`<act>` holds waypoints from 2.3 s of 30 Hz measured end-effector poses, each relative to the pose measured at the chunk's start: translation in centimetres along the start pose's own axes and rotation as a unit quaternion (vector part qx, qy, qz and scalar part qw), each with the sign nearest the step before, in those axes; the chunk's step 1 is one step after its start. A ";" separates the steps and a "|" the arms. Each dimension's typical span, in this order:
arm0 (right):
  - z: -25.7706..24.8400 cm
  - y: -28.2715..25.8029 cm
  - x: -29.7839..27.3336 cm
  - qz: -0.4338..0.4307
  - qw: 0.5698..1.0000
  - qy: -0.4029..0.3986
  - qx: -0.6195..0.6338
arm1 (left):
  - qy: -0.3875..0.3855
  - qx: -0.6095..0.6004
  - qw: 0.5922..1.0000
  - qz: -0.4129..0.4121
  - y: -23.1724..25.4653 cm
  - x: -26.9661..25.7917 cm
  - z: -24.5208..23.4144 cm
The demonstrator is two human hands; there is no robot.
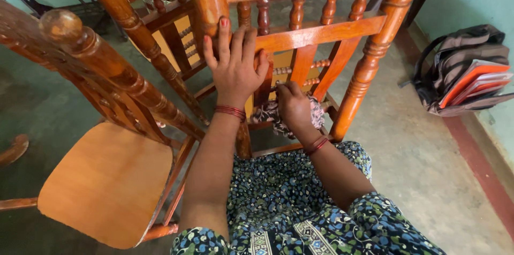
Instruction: The person wipes the backrest of a wooden chair using a patterned cloth. They systematically clean the vertical spindles and horizontal rails, moving from the center outward and then to the top rail.
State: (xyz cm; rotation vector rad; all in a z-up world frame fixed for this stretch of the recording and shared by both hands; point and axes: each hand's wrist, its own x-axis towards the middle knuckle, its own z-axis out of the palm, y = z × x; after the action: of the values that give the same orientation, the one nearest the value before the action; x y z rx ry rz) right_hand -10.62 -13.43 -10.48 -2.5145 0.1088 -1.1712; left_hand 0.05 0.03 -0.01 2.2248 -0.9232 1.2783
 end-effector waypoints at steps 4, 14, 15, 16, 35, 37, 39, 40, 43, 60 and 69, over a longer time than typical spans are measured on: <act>-1.0 -0.3 0.1 0.017 0.998 0.068 -0.009 | -0.009 -0.002 1.000 0.000 0.1 0.3 -0.2; 0.0 -0.4 4.1 -0.022 0.991 0.103 -0.084 | -0.007 0.024 1.000 0.008 -0.2 0.0 0.5; 0.0 -0.5 3.8 -0.023 0.990 0.115 -0.078 | -0.007 0.026 1.000 0.009 -0.2 0.0 0.5; -0.1 -0.6 3.6 -0.019 0.990 0.115 -0.076 | -0.006 0.026 1.000 0.010 -0.2 0.0 0.5; 2.7 5.6 -6.2 0.096 0.995 -0.021 0.036 | 0.006 0.023 1.000 0.012 0.1 -0.5 0.7; 2.7 7.0 -5.5 0.147 0.987 -0.048 0.045 | 0.016 0.020 0.999 0.020 -0.2 0.2 0.8; 0.9 7.0 -6.0 0.216 0.970 -0.093 0.066 | -0.004 0.035 0.999 0.021 0.1 -1.1 0.4; 0.1 6.7 -4.5 0.206 0.975 -0.046 0.067 | 0.000 0.046 0.999 0.027 -0.1 -0.4 0.6; -4.3 5.3 0.3 0.110 0.987 0.105 0.061 | -0.002 0.030 1.000 0.010 0.1 -0.2 0.5; -1.5 2.2 6.2 -0.139 0.988 0.014 -0.064 | -0.003 0.157 0.988 0.006 2.0 -2.4 0.7; -6.1 9.8 6.0 0.030 0.966 0.117 -0.228 | 0.002 0.060 0.998 0.014 2.4 -3.2 0.2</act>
State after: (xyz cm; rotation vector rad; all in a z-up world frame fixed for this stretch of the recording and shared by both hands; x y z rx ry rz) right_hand -10.48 -25.64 -6.00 -2.7111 0.5704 -1.5610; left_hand -2.71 -0.74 -2.82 2.3066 -0.9010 1.3848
